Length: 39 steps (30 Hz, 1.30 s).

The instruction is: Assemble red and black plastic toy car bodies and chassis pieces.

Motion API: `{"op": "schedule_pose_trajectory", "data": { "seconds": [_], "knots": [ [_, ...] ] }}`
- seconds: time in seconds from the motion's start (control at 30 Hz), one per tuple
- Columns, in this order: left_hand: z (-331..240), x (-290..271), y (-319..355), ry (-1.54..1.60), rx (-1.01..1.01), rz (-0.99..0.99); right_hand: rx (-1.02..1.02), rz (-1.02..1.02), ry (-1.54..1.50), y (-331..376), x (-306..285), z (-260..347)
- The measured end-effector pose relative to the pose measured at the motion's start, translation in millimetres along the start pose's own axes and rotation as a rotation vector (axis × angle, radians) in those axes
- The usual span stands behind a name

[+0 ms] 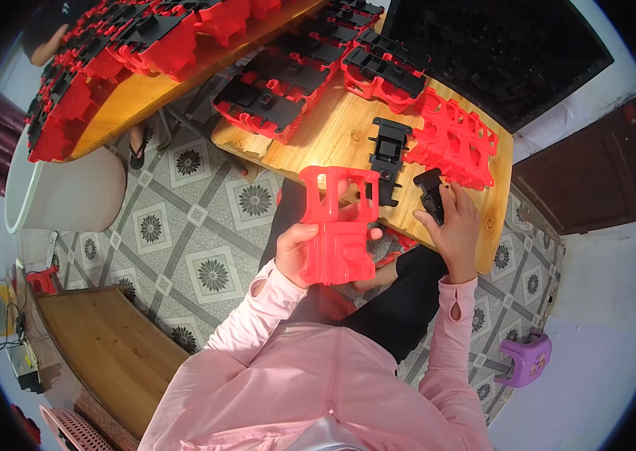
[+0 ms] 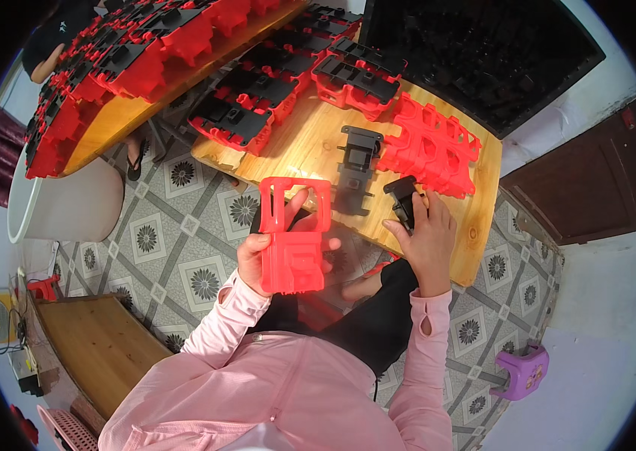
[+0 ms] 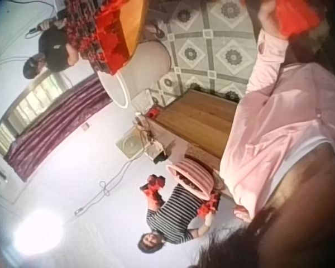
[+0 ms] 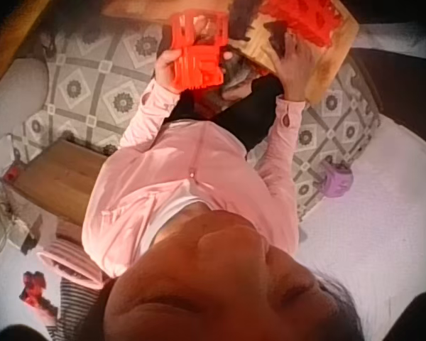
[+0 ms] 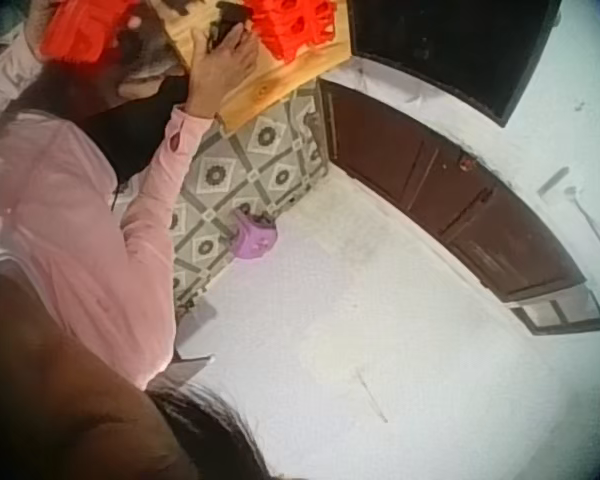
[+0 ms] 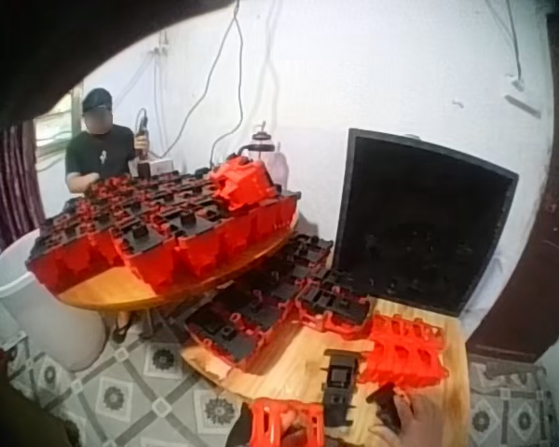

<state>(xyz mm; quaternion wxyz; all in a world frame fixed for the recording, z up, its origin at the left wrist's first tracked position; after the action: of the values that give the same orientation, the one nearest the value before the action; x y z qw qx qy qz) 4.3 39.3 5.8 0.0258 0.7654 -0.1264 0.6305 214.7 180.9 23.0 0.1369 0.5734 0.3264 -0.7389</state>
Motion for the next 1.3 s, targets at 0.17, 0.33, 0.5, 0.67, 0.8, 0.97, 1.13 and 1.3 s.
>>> {"op": "schedule_pose_trajectory", "data": {
  "seconds": [0.17, 0.33, 0.5, 0.67, 0.8, 0.97, 1.13, 1.3],
  "knots": [
    [16, -2, -2, 0.072, -0.04, -0.033, -0.044, -0.277, -0.295, 28, -34, 13],
    [23, -4, -3, -0.082, -0.045, -0.103, -0.152, -0.21, -0.508, 44, -63, 45],
    [37, -3, 2, -0.443, 0.084, -0.349, -0.032, -0.113, -0.076, 44, -6, 10],
    [40, 1, -3, -0.788, 0.234, -0.453, 0.415, -0.293, -0.955, 65, -28, 31],
    [42, 34, -18, -1.789, 0.468, -0.547, 0.516, -0.297, -1.536, 62, -14, 68],
    [27, 60, -2, -1.012, 0.339, -0.497, 0.544, -0.447, -1.752, 55, -17, 66],
    [13, 7, -13, -0.923, 0.034, -0.411, 0.554, -0.405, -1.912, 50, -16, 81],
    [25, 16, -15, -0.435, -0.098, -0.194, 0.537, -0.291, -1.802, 60, 0, 75]
  ]
}}
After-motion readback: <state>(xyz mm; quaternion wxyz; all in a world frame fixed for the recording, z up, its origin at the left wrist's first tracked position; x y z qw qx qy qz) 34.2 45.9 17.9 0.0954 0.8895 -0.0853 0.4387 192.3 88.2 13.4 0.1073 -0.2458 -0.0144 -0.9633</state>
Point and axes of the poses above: each hand's wrist, its own y-axis away from the middle knuckle, its own x-axis out of the palm, z = x × y, the point moved 4 cm from there along -y, towards the middle knuckle, and after that the axes turned 7 degrees about -x, right-handed, at the moved point
